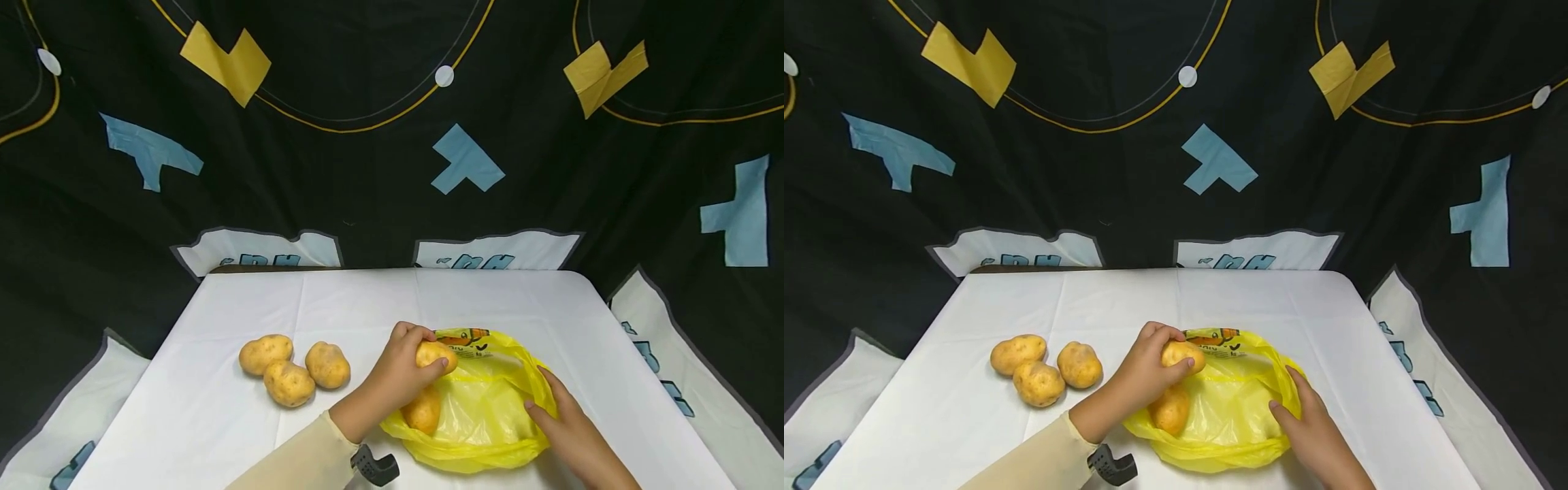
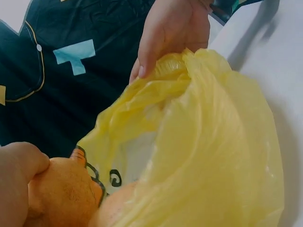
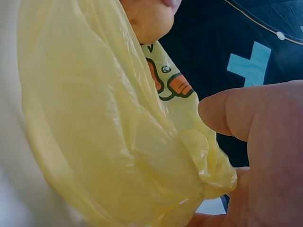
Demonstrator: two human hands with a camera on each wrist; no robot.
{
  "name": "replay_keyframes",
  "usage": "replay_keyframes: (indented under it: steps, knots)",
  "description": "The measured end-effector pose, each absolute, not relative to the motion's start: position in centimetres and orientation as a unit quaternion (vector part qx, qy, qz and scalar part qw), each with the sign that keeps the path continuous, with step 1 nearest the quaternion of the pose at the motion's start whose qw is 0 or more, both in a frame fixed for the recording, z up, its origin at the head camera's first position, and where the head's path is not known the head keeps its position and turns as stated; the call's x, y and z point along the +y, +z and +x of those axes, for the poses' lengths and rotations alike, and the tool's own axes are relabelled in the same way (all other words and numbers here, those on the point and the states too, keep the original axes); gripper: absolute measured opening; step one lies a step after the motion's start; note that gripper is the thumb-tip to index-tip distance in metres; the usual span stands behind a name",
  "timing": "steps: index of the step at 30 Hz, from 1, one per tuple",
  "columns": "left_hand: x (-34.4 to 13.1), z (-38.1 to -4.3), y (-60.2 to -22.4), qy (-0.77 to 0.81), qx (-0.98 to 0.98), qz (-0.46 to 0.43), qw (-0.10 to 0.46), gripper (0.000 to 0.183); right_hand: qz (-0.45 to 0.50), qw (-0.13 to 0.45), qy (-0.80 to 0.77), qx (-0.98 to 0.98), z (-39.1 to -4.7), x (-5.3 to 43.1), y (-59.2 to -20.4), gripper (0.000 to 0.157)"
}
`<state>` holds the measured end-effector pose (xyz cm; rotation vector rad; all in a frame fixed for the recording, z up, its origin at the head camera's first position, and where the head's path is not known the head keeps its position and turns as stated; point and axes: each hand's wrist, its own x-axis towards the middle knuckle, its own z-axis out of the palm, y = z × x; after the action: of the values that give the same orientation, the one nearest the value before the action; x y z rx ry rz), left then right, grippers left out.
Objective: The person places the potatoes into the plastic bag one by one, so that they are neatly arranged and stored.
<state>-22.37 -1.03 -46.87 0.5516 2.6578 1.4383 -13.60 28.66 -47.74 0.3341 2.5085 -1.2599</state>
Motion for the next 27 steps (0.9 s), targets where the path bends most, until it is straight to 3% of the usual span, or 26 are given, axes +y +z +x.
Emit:
replay_keyframes:
  steps: [27]
  knots:
    - [0.6, -22.8, -48.7, 0.348, 0.922, 0.167, -0.002, 0.038, 0.112, 0.162, -0.439, 0.877, -13.7, 28.9, -47.7, 0.085]
